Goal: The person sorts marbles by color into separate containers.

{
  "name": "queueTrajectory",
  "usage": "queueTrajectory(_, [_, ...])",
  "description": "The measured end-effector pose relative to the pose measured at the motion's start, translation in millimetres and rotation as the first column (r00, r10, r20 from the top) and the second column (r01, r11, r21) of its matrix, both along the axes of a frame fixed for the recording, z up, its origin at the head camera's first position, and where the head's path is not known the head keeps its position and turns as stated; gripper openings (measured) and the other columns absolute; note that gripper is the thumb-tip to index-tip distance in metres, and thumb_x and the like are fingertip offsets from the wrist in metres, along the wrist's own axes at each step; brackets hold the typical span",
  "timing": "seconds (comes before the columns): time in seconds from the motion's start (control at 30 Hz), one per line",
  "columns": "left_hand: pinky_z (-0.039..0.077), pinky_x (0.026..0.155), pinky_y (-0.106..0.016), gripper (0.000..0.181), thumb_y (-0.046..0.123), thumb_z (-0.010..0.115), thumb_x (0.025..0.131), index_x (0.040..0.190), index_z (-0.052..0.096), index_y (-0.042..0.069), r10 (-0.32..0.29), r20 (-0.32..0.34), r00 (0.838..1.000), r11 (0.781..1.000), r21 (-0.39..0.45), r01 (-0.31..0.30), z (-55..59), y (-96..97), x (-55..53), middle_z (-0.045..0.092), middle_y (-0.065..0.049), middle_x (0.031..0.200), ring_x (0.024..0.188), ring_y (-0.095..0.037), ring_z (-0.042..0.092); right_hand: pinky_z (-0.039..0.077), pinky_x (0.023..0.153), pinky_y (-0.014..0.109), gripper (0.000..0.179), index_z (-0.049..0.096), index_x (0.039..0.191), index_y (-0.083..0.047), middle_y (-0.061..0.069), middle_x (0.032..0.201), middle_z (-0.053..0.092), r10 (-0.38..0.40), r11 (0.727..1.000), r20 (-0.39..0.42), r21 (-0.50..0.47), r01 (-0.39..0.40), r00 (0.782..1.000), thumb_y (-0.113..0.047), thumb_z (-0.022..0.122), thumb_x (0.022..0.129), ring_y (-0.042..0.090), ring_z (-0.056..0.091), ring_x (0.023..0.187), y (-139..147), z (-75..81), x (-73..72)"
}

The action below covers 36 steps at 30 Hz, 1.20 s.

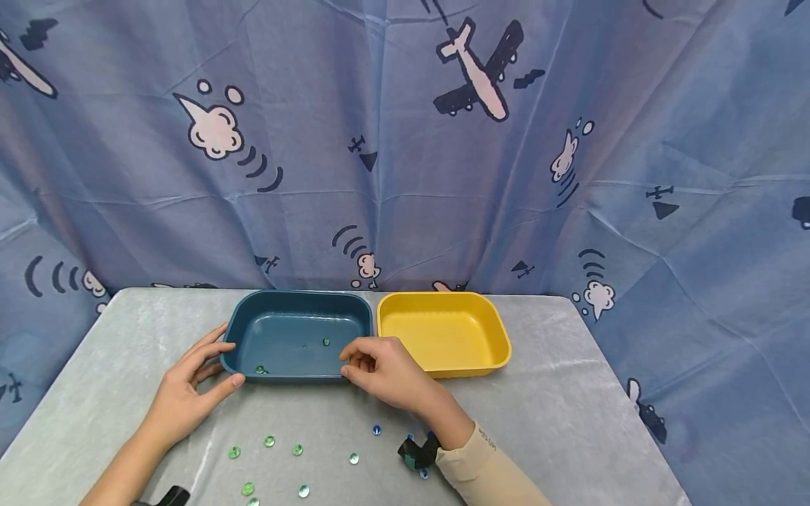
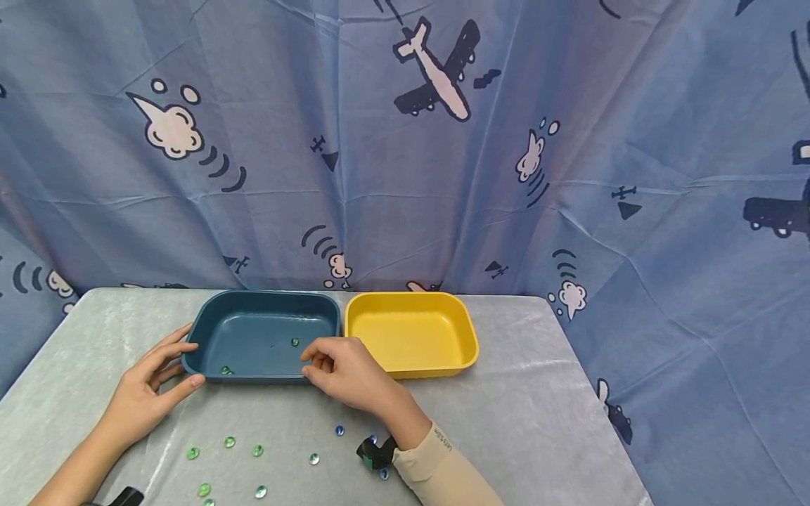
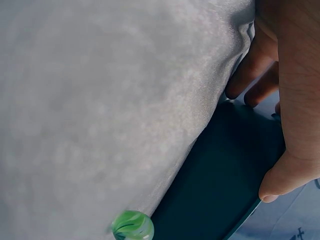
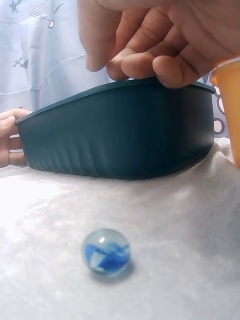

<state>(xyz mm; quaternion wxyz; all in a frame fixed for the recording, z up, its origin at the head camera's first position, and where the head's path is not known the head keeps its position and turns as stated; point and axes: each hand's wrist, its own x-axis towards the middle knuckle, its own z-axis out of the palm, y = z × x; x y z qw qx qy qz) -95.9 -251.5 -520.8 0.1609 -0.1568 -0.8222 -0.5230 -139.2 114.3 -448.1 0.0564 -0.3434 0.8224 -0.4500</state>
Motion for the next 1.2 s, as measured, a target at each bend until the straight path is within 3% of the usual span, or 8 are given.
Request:
queueTrajectory(0.47, [0.052, 0.102, -0.009, 0.055, -0.007, 0.087, 0.09, 0.14, 0.068, 0.001, 0.005, 0.019, 1.0, 1.0, -0.005, -0.005, 2.9, 1.2, 2.8, 0.044, -0.016, 0.169, 0.141, 0.005, 0.05, 0.053, 0.063, 0.02, 0.01, 0.079, 0.112, -0.005, -0.01, 0.088, 0.066, 0.022, 1.0, -0.044, 0.014, -0.021, 0.999, -0.01, 0.078, 0.103, 0.005, 0.057, 0.075, -2, 5.2, 3.9])
queueTrajectory(0.77, [0.051, 0.103, -0.009, 0.054, -0.006, 0.087, 0.091, 0.141, 0.067, 0.001, 0.005, 0.025, 1.0, 1.0, -0.009, -0.005, 1.6, 0.2, 1.7, 0.043, -0.013, 0.17, 0.142, 0.005, 0.05, 0.054, 0.067, 0.017, 0.009, 0.079, 0.112, -0.011, -0.009, 0.092, 0.067, 0.093, 0.996, -0.082, 0.019, -0.092, 0.992, -0.011, 0.078, 0.103, 0.002, 0.057, 0.08, -14, 13.3, 18.3])
queueTrajectory(1.2, [0.051, 0.102, -0.009, 0.055, -0.005, 0.088, 0.09, 0.14, 0.068, 0.003, 0.011, 0.022, 1.0, 1.0, -0.013, -0.011, -1.4, -0.5, 1.4, 0.044, -0.011, 0.17, 0.141, 0.007, 0.049, 0.052, 0.071, 0.006, 0.01, 0.078, 0.114, -0.01, -0.012, 0.092, 0.065, 0.228, 0.967, -0.085, 0.131, -0.216, 0.97, -0.014, 0.077, 0.105, -0.007, 0.053, 0.08, -37, -2.2, 38.3])
